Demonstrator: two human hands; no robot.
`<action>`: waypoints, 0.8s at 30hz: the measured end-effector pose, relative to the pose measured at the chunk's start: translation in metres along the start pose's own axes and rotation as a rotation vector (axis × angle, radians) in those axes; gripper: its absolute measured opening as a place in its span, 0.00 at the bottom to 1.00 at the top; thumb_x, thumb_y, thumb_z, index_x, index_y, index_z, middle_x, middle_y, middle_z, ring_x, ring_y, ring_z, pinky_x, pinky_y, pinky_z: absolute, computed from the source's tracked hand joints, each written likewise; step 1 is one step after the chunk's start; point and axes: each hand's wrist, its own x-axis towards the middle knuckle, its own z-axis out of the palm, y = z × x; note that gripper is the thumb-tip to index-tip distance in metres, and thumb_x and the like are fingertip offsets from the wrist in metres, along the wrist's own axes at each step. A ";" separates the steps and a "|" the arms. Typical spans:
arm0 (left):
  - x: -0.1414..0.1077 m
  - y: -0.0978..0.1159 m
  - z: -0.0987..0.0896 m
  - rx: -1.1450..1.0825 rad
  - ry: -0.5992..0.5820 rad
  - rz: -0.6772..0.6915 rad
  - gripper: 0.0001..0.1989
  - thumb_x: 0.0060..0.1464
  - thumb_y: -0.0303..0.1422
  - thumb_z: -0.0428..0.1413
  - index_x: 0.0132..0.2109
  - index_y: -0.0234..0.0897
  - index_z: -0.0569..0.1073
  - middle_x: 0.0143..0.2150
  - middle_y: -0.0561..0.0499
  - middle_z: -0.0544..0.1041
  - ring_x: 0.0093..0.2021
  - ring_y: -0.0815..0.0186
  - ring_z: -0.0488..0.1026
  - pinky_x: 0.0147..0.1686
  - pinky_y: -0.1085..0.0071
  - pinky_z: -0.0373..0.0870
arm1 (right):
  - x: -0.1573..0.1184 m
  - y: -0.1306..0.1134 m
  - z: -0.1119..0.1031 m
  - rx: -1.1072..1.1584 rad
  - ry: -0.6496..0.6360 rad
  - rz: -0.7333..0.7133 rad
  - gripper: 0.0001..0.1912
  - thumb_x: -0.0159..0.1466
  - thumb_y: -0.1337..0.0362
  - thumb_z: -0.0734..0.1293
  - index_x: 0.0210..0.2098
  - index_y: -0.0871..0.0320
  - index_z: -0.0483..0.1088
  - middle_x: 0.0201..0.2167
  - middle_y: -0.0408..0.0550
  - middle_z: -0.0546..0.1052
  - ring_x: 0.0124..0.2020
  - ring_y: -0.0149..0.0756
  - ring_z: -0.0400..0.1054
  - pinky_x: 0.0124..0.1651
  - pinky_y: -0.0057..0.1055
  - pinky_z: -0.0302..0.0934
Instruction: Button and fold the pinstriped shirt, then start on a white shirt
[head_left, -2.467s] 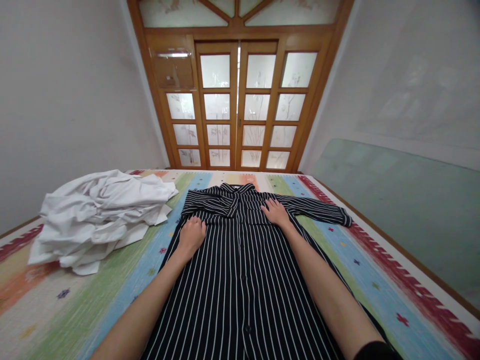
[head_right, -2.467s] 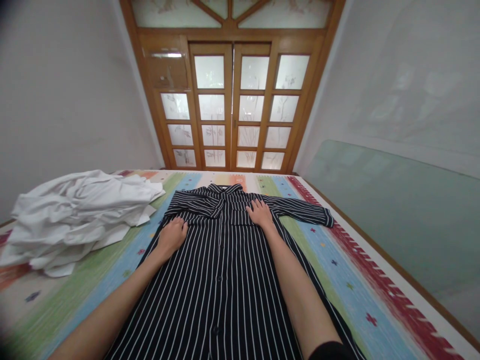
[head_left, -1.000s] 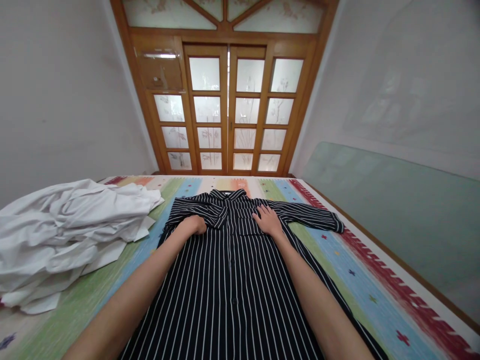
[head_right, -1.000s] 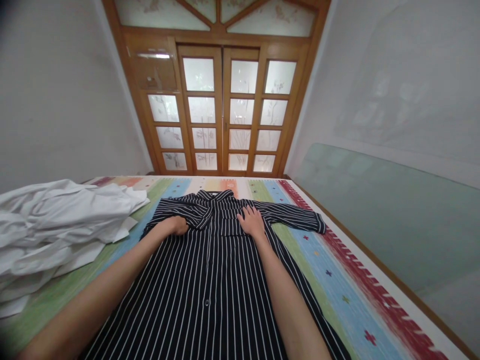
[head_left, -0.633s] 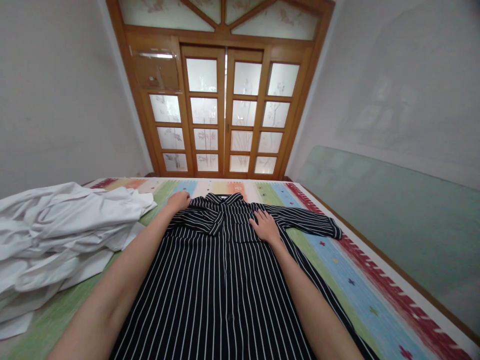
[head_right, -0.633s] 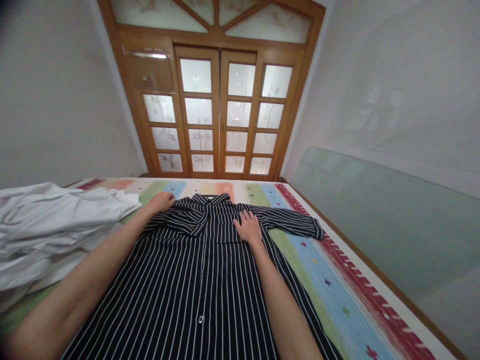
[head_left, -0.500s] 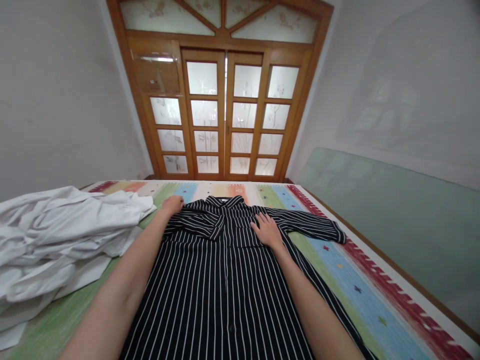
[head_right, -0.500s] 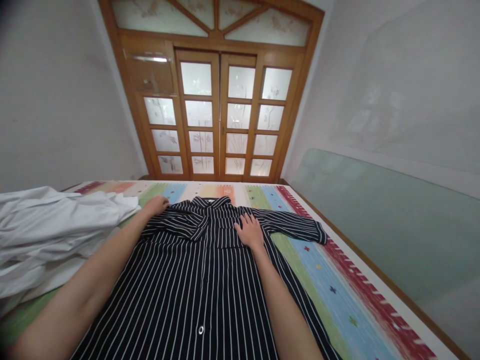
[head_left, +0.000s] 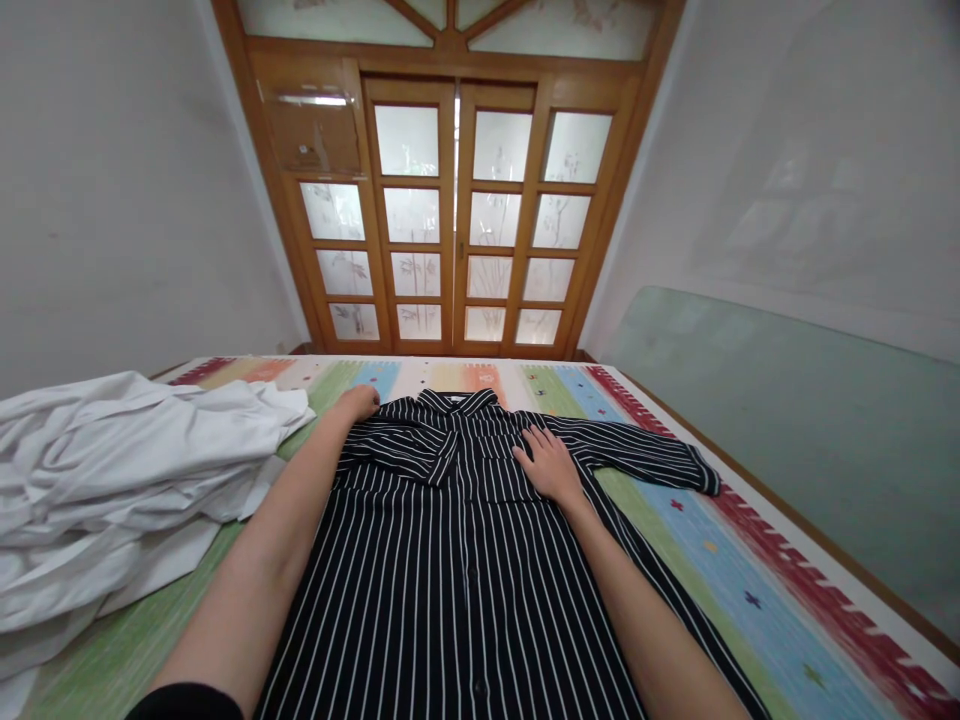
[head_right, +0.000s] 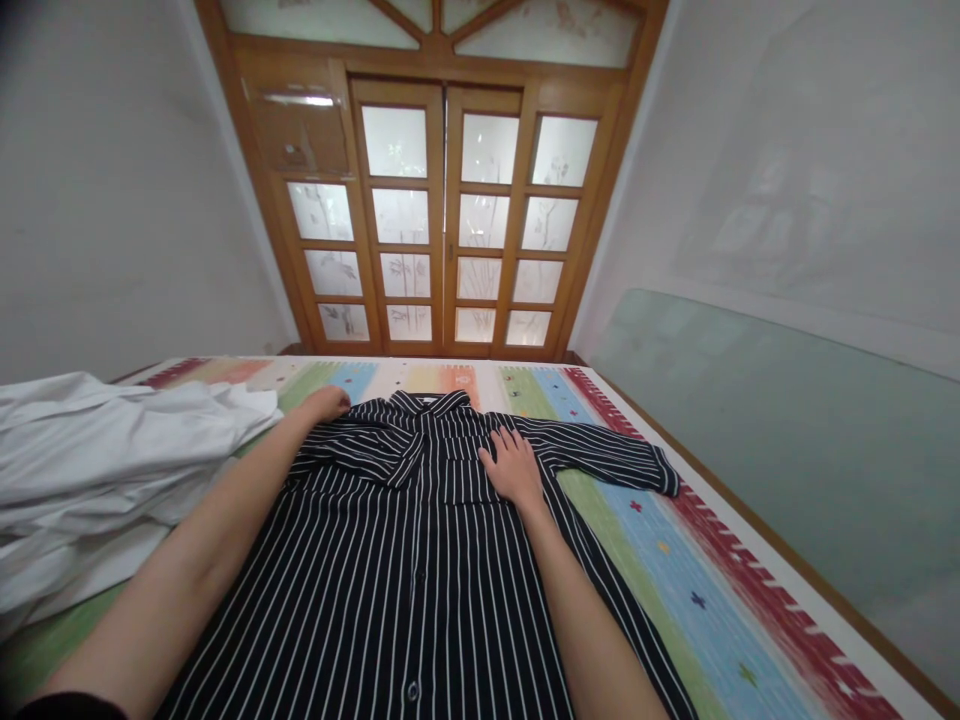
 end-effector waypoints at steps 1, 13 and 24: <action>0.000 0.001 0.000 0.009 0.005 0.007 0.12 0.52 0.30 0.52 0.40 0.40 0.80 0.43 0.43 0.80 0.47 0.58 0.75 0.46 0.70 0.69 | 0.000 0.000 0.000 -0.002 0.003 0.000 0.31 0.69 0.50 0.50 0.65 0.61 0.58 0.68 0.51 0.56 0.69 0.47 0.44 0.67 0.42 0.37; -0.007 0.020 0.014 0.067 0.206 -0.105 0.22 0.60 0.20 0.35 0.56 0.21 0.66 0.53 0.28 0.70 0.56 0.50 0.68 0.51 0.59 0.67 | 0.003 0.004 0.006 -0.017 0.022 -0.010 0.32 0.69 0.49 0.50 0.65 0.61 0.58 0.68 0.52 0.55 0.69 0.46 0.44 0.67 0.42 0.39; 0.000 0.040 0.007 -0.020 0.253 -0.081 0.19 0.59 0.25 0.42 0.52 0.26 0.70 0.52 0.32 0.73 0.54 0.51 0.69 0.52 0.60 0.66 | 0.002 0.001 0.003 -0.038 -0.016 0.022 0.34 0.69 0.48 0.48 0.67 0.62 0.54 0.69 0.52 0.52 0.69 0.46 0.42 0.68 0.43 0.37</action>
